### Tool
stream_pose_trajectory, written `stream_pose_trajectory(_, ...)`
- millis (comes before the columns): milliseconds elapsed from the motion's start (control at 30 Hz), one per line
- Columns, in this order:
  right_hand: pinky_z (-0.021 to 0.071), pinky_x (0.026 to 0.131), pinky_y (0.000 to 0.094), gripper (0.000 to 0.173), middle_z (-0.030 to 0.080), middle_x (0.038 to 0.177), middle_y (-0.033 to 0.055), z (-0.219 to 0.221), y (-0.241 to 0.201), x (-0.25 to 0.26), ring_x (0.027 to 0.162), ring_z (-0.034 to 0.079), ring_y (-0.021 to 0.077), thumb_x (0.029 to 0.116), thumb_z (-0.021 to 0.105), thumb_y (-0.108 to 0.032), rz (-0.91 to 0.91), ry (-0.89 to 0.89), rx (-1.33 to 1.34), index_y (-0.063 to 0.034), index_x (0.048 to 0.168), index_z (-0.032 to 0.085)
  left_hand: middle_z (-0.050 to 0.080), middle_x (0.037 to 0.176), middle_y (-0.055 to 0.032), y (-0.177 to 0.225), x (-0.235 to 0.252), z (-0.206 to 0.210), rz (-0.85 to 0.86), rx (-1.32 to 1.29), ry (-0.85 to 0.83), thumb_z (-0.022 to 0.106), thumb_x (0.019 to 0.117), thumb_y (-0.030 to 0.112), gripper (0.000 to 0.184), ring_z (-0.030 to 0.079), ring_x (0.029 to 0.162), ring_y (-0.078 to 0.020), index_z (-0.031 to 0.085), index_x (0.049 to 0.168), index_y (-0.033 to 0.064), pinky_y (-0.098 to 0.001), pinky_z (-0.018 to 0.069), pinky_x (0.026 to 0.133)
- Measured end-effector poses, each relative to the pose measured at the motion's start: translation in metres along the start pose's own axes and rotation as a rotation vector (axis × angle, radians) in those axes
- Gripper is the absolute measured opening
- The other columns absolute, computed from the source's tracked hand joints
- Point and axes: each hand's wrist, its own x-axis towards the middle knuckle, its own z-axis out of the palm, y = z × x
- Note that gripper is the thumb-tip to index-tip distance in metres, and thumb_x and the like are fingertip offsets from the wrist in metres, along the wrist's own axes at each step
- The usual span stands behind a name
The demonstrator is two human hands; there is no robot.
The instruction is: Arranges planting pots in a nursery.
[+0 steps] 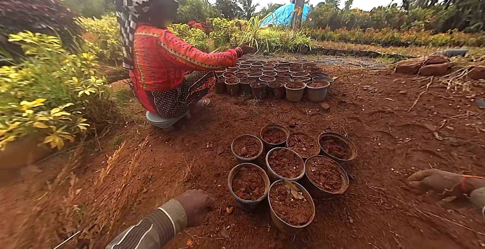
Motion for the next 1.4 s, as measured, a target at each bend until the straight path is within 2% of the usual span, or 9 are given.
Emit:
stream_pose_trajectory(233, 0.0430, 0.101, 0.0372, 0.039, 0.046, 0.149, 0.0264, 0.000, -0.002, 0.002, 0.123, 0.055, 0.0271, 0.1073, 0.041, -0.001, 0.027, -0.003, -0.036, 0.0054, 0.146, 0.043, 0.067, 0.130, -0.0183, -0.002, 0.003, 0.001, -0.007, 0.004, -0.010, 0.045, 0.1062, 0.014, 0.032, 0.063, 0.123, -0.0378, 0.067, 0.128, 0.0063, -0.0599, 0.0471, 0.104)
stream_pose_trajectory(567, 0.0399, 0.107, 0.0401, 0.041, 0.042, 0.152, 0.0309, -0.003, 0.000, 0.009, 0.132, 0.051, 0.0331, 0.1059, 0.041, 0.003, 0.022, -0.028, 0.004, 0.0100, 0.146, 0.041, 0.067, 0.129, -0.0186, -0.003, 0.006, 0.001, 0.006, -0.001, -0.004, 0.045, 0.1059, 0.014, 0.033, 0.063, 0.122, -0.0384, 0.067, 0.129, 0.0067, -0.0601, 0.0471, 0.104)
stream_pose_trajectory(667, 0.0443, 0.101, 0.0351, 0.038, 0.048, 0.145, 0.0278, -0.005, 0.003, 0.012, 0.122, 0.055, 0.0278, 0.1068, 0.042, 0.001, 0.031, -0.012, -0.004, 0.0084, 0.144, 0.043, 0.067, 0.129, -0.0182, -0.004, 0.008, 0.003, 0.020, 0.004, 0.006, 0.044, 0.1059, 0.014, 0.033, 0.063, 0.122, -0.0381, 0.068, 0.128, 0.0072, -0.0595, 0.0473, 0.104)
stream_pose_trajectory(733, 0.0412, 0.106, 0.0383, 0.041, 0.043, 0.151, 0.0290, -0.007, 0.003, 0.015, 0.131, 0.051, 0.0312, 0.1062, 0.041, 0.001, 0.043, -0.042, 0.008, 0.0081, 0.147, 0.041, 0.068, 0.128, -0.0178, -0.006, 0.009, 0.005, 0.032, 0.012, 0.015, 0.044, 0.1057, 0.014, 0.033, 0.064, 0.121, -0.0376, 0.068, 0.127, 0.0074, -0.0590, 0.0477, 0.104)
stream_pose_trajectory(900, 0.0413, 0.107, 0.0384, 0.043, 0.046, 0.152, 0.0268, -0.007, 0.005, 0.023, 0.130, 0.054, 0.0306, 0.1081, 0.042, -0.001, 0.063, -0.024, -0.014, 0.0041, 0.151, 0.041, 0.068, 0.130, -0.0165, -0.009, 0.010, 0.007, 0.018, 0.018, 0.009, 0.045, 0.1051, 0.015, 0.033, 0.064, 0.122, -0.0362, 0.069, 0.127, 0.0090, -0.0588, 0.0481, 0.104)
stream_pose_trajectory(1033, 0.0470, 0.099, 0.0438, 0.039, 0.047, 0.144, 0.0354, -0.023, 0.035, 0.070, 0.120, 0.057, 0.0366, 0.1074, 0.040, 0.002, -0.088, -0.126, -0.042, 0.0129, 0.145, 0.041, 0.068, 0.129, -0.0165, -0.008, 0.008, 0.007, 0.017, 0.015, 0.015, 0.045, 0.1054, 0.015, 0.033, 0.064, 0.122, -0.0358, 0.069, 0.126, 0.0081, -0.0585, 0.0482, 0.104)
stream_pose_trajectory(1133, 0.0442, 0.097, 0.0344, 0.038, 0.049, 0.143, 0.0263, -0.011, 0.016, 0.041, 0.113, 0.056, 0.0247, 0.1070, 0.040, 0.001, 0.035, -0.029, -0.030, 0.0057, 0.144, 0.044, 0.068, 0.130, -0.0164, -0.008, 0.008, 0.007, 0.023, 0.017, 0.011, 0.045, 0.1056, 0.015, 0.033, 0.064, 0.122, -0.0360, 0.069, 0.127, 0.0079, -0.0580, 0.0476, 0.105)
stream_pose_trajectory(1200, 0.0424, 0.100, 0.0330, 0.042, 0.049, 0.148, 0.0223, -0.009, 0.009, 0.025, 0.119, 0.056, 0.0223, 0.1064, 0.041, -0.001, 0.068, -0.026, -0.048, 0.0014, 0.148, 0.044, 0.068, 0.130, -0.0161, -0.008, 0.008, 0.007, 0.026, 0.017, 0.015, 0.045, 0.1056, 0.015, 0.033, 0.064, 0.122, -0.0358, 0.069, 0.127, 0.0081, -0.0575, 0.0476, 0.105)
stream_pose_trajectory(1400, 0.0434, 0.098, 0.0331, 0.042, 0.045, 0.148, 0.0304, -0.008, 0.008, 0.021, 0.116, 0.055, 0.0265, 0.1058, 0.042, 0.004, 0.030, -0.024, 0.031, 0.0097, 0.148, 0.040, 0.067, 0.130, -0.0177, -0.011, 0.008, 0.007, 0.038, 0.020, 0.006, 0.045, 0.1058, 0.015, 0.033, 0.064, 0.122, -0.0363, 0.068, 0.128, 0.0070, -0.0574, 0.0474, 0.105)
